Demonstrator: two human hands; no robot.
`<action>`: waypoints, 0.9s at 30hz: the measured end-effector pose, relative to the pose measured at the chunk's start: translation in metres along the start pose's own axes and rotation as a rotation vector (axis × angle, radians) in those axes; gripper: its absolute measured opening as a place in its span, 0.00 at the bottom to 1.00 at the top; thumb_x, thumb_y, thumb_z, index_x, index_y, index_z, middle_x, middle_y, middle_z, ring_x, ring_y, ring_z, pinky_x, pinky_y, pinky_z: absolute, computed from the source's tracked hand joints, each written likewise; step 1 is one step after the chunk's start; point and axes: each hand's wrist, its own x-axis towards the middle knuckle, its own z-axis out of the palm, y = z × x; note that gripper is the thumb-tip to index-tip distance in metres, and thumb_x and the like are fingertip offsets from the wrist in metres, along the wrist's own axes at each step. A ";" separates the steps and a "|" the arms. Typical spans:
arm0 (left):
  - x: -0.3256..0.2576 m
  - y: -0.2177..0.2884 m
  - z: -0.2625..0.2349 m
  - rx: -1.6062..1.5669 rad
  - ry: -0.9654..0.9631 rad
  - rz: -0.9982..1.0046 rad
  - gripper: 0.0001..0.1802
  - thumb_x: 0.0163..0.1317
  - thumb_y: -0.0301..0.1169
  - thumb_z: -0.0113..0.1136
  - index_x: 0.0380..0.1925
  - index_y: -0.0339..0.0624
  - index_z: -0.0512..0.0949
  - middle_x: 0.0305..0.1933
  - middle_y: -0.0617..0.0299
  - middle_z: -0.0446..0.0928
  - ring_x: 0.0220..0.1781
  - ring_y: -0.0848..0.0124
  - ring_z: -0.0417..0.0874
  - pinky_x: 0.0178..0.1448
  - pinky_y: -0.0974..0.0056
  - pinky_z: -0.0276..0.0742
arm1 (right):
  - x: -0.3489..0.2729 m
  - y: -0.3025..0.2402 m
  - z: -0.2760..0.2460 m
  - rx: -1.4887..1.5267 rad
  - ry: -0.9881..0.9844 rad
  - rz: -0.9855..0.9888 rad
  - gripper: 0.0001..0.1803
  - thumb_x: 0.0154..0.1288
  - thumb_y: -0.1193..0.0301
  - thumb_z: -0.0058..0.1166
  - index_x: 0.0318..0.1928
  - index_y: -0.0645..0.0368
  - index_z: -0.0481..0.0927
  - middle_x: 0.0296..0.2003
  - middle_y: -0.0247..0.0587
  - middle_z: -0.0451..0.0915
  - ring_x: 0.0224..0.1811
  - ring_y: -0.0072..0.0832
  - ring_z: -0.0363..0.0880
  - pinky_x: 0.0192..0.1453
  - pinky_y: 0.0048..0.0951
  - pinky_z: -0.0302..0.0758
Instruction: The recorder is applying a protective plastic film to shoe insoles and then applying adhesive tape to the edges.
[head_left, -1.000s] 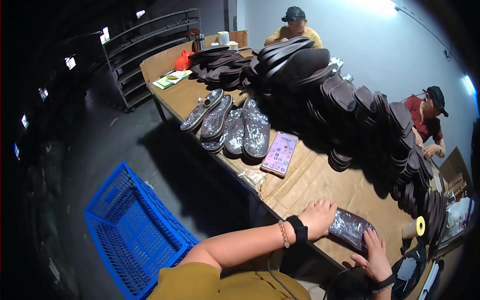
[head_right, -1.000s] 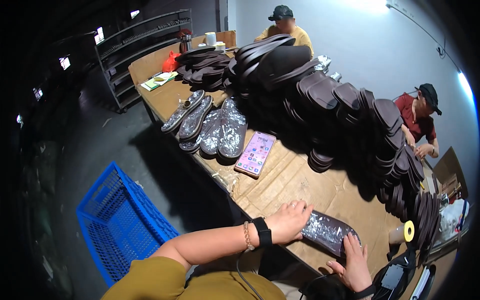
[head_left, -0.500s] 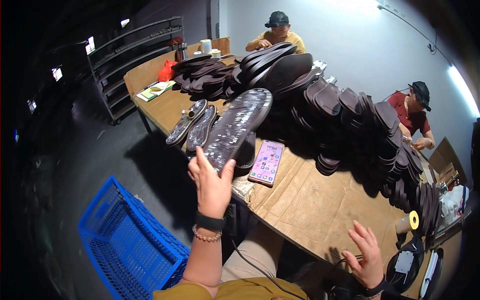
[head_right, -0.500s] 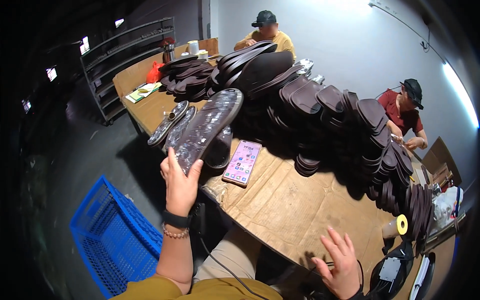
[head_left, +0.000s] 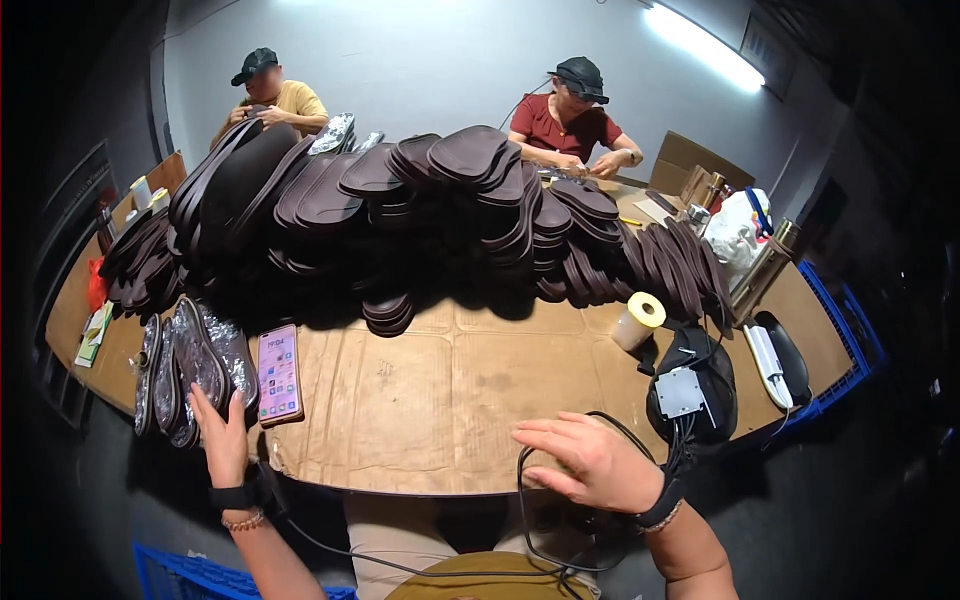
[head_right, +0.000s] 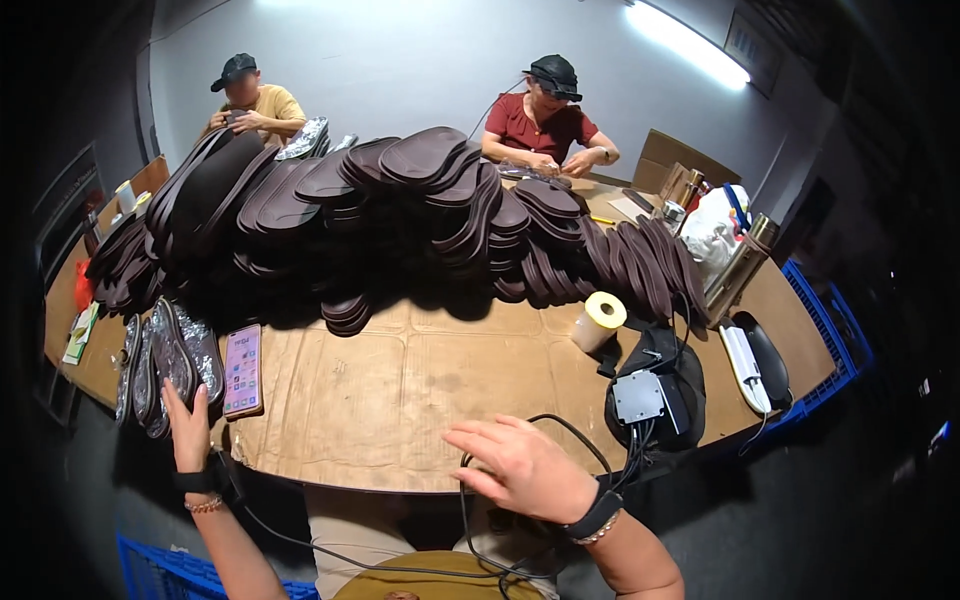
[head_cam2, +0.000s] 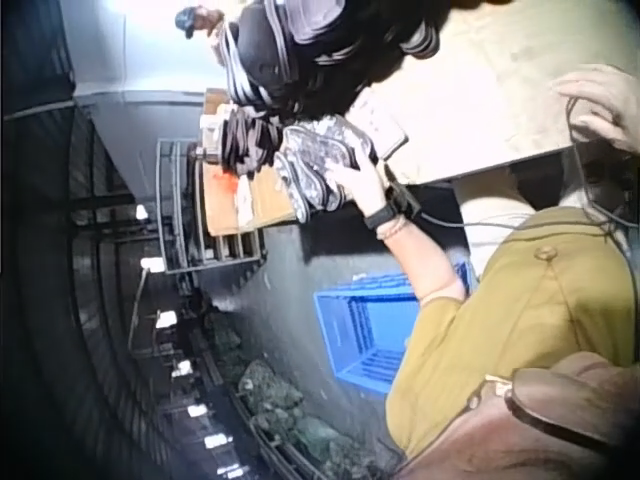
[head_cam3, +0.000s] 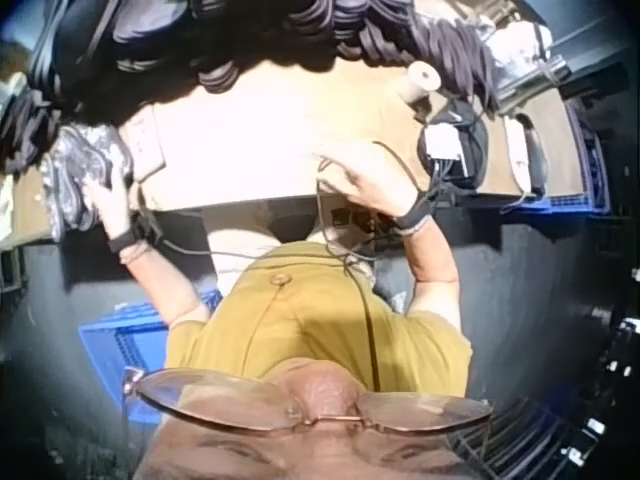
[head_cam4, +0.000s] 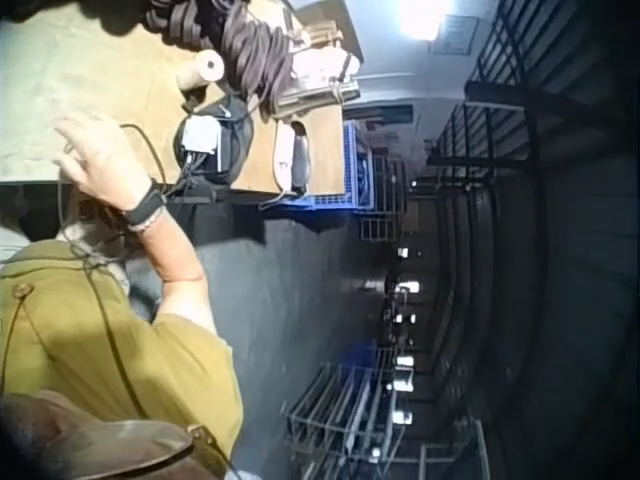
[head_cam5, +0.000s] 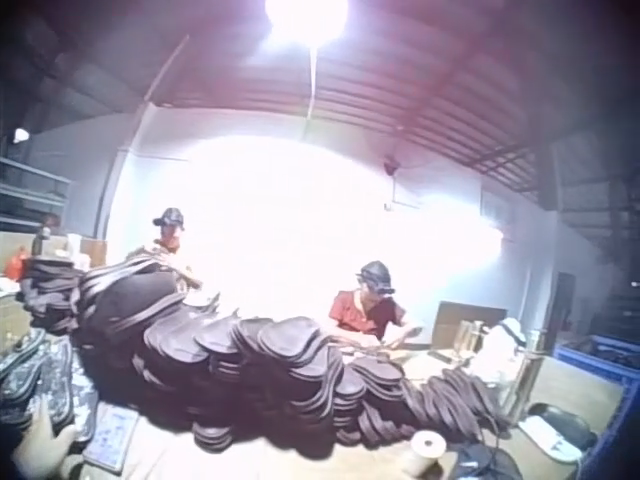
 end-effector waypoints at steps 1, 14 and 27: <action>-0.002 -0.004 0.002 -0.013 0.001 0.028 0.49 0.76 0.48 0.59 0.81 0.28 0.46 0.85 0.29 0.46 0.88 0.41 0.45 0.87 0.51 0.46 | -0.006 0.004 -0.005 -0.002 0.002 0.003 0.23 0.71 0.64 0.64 0.61 0.61 0.81 0.57 0.49 0.84 0.55 0.45 0.84 0.66 0.45 0.76; -0.109 0.110 -0.022 -0.191 -0.181 0.423 0.40 0.63 0.25 0.68 0.76 0.41 0.67 0.82 0.42 0.59 0.83 0.45 0.59 0.83 0.50 0.58 | -0.008 -0.019 -0.083 -0.018 0.178 -0.127 0.18 0.65 0.74 0.67 0.55 0.61 0.86 0.43 0.47 0.88 0.46 0.41 0.88 0.51 0.34 0.84; -0.168 0.136 0.060 -0.375 -0.372 0.657 0.21 0.60 0.25 0.70 0.55 0.40 0.84 0.63 0.44 0.79 0.71 0.39 0.75 0.73 0.48 0.75 | 0.006 -0.096 -0.088 -0.279 0.410 -0.439 0.11 0.70 0.73 0.58 0.48 0.62 0.88 0.44 0.48 0.90 0.42 0.40 0.91 0.51 0.38 0.85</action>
